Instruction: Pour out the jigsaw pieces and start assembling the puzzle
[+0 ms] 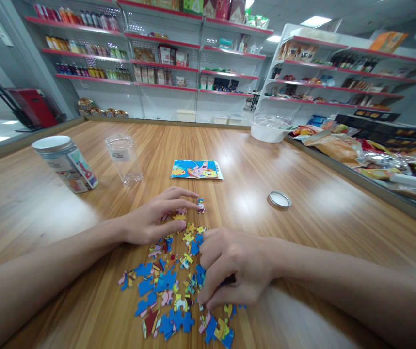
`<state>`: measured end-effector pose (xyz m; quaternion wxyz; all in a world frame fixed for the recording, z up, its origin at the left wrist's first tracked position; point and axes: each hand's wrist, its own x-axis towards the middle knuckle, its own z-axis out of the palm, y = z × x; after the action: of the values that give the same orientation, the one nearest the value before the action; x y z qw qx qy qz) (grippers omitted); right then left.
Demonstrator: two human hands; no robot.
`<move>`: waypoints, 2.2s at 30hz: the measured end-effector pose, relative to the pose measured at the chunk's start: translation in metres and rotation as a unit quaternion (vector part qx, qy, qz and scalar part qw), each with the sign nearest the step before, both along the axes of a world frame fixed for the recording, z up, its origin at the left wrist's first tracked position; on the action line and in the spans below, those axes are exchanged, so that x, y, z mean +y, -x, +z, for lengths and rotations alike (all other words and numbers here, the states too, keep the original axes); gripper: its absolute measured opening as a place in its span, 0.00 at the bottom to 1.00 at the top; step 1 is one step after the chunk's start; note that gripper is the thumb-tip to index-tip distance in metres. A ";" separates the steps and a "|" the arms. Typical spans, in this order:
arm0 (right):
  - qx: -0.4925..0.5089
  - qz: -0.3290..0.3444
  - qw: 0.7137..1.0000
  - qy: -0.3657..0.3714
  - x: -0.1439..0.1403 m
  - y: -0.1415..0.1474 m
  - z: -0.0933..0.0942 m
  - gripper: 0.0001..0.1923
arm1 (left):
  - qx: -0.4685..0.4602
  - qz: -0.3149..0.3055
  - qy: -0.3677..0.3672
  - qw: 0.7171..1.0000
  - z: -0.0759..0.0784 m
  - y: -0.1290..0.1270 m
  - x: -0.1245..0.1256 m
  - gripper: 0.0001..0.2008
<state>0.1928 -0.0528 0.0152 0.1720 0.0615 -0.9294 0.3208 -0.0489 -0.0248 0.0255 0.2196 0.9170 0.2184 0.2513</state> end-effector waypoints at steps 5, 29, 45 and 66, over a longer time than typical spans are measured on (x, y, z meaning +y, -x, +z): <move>0.063 -0.086 0.994 0.007 0.000 0.001 0.005 0.10 | -0.037 0.185 -0.063 0.980 -0.015 0.000 0.011 0.13; -0.018 -0.121 0.967 -0.225 0.003 0.005 0.013 0.18 | -0.036 0.132 -0.021 0.990 -0.013 0.006 0.014 0.19; -0.109 -0.105 0.970 -0.191 -0.003 0.005 0.021 0.29 | 0.000 0.000 0.013 1.000 -0.004 0.011 0.013 0.25; 0.046 -0.067 0.973 -0.214 0.008 0.007 0.005 0.26 | 0.011 0.009 -0.022 1.000 -0.003 0.008 0.010 0.21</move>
<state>0.1862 -0.0451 0.0203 0.2190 0.0493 -0.9694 0.0993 -0.0564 -0.0151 0.0224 0.1943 0.9225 0.2232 0.2479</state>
